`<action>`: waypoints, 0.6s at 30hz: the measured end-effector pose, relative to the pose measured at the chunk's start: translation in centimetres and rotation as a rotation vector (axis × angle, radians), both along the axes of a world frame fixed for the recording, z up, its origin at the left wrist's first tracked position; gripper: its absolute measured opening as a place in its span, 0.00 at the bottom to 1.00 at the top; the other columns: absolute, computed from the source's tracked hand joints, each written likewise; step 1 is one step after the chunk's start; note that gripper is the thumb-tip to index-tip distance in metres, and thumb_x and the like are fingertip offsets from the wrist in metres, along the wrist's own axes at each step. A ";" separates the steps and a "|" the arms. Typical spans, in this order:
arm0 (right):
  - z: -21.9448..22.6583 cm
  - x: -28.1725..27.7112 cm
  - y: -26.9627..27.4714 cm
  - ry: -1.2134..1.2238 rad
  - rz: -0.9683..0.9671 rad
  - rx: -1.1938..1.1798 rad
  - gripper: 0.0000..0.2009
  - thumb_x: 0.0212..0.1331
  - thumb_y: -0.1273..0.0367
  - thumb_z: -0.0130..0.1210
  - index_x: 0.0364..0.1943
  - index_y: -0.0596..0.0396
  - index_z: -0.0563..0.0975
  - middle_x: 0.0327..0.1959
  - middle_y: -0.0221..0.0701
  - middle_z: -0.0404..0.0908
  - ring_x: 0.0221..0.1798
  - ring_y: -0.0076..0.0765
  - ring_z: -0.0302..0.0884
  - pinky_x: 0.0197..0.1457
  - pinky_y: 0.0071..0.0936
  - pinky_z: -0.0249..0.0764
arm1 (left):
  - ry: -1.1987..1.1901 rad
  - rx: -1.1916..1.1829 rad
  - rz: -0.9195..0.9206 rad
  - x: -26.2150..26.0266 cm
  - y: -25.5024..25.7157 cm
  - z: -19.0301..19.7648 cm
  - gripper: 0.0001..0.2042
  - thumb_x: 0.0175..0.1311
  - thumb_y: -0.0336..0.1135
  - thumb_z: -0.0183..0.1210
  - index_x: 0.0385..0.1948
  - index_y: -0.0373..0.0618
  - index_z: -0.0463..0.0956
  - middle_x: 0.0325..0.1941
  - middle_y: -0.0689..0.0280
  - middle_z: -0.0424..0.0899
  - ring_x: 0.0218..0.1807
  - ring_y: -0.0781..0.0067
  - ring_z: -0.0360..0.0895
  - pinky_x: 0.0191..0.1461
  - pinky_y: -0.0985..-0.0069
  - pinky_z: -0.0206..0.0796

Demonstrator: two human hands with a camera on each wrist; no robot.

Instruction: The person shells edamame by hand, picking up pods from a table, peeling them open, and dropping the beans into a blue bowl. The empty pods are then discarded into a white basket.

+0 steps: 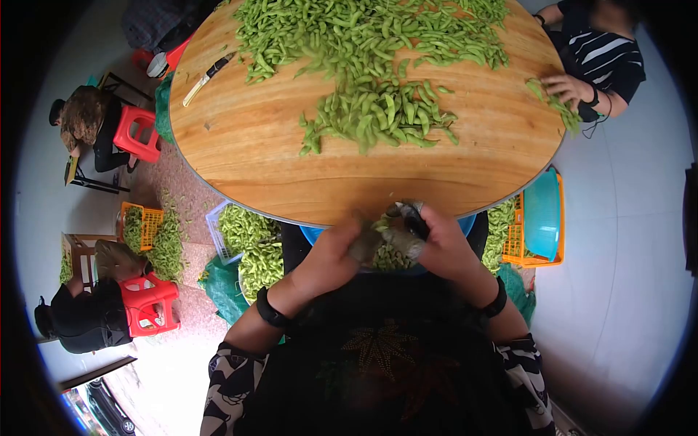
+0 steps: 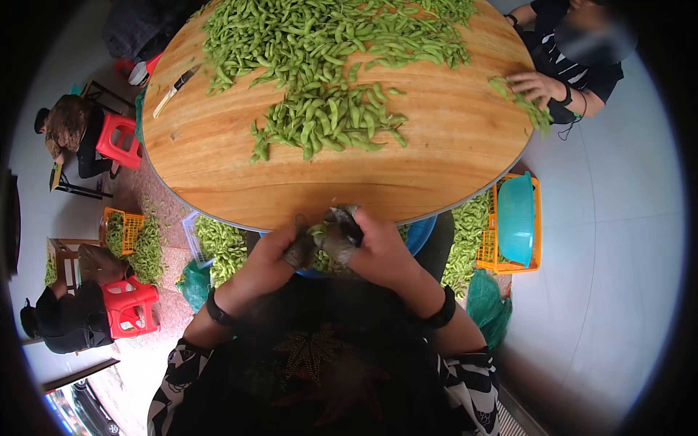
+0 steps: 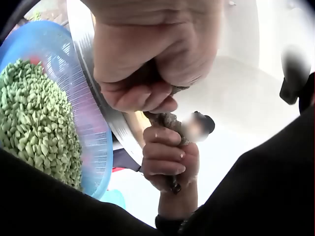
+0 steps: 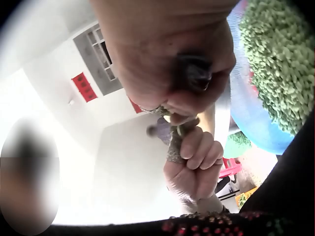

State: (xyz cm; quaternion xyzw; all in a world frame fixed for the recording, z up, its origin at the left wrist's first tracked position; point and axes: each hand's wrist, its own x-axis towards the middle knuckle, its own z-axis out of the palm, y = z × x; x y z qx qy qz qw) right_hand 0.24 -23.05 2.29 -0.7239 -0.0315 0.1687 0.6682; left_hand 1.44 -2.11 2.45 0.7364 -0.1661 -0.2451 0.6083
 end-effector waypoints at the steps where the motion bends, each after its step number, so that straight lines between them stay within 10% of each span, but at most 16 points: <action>1: -0.5 0.2 0.2 -0.361 -0.040 -0.203 0.11 0.54 0.69 0.58 0.41 0.56 0.74 0.19 0.30 0.73 0.20 0.31 0.71 0.24 0.30 0.68 | -0.247 0.083 -0.023 -0.1 -0.1 -0.2 0.04 0.64 0.26 0.51 0.35 0.39 0.74 0.26 0.67 0.77 0.31 0.78 0.74 0.35 0.77 0.66; 7: -1.0 -0.2 0.5 -0.672 -0.049 -0.639 0.16 0.44 0.68 0.64 0.37 0.60 0.75 0.30 0.42 0.76 0.32 0.55 0.76 0.36 0.41 0.74 | -0.322 0.323 0.054 -0.2 1.4 0.9 0.05 0.61 0.23 0.52 0.37 0.38 0.74 0.30 0.62 0.81 0.32 0.77 0.77 0.38 0.76 0.69; 14: -0.1 -1.0 1.7 -0.600 -0.087 -0.396 0.17 0.47 0.69 0.64 0.43 0.60 0.77 0.34 0.43 0.78 0.36 0.54 0.77 0.37 0.38 0.75 | -0.256 0.191 0.139 -0.6 0.9 -0.1 0.13 0.60 0.21 0.54 0.48 0.37 0.68 0.33 0.62 0.82 0.34 0.76 0.78 0.39 0.77 0.70; 17: 0.4 -0.9 2.2 -0.521 -0.058 -0.143 0.15 0.51 0.68 0.64 0.42 0.58 0.77 0.31 0.36 0.81 0.28 0.41 0.79 0.31 0.29 0.74 | -0.413 0.040 0.068 -0.3 0.8 -0.7 0.14 0.65 0.26 0.52 0.51 0.40 0.66 0.33 0.66 0.81 0.32 0.79 0.76 0.36 0.80 0.68; 18: 1.1 -0.9 2.0 -0.261 -0.010 -0.024 0.14 0.53 0.68 0.64 0.42 0.58 0.77 0.28 0.32 0.80 0.24 0.32 0.77 0.28 0.25 0.72 | -0.089 -0.149 0.097 -0.5 0.6 0.4 0.13 0.65 0.24 0.50 0.51 0.40 0.65 0.39 0.65 0.79 0.36 0.77 0.76 0.38 0.80 0.68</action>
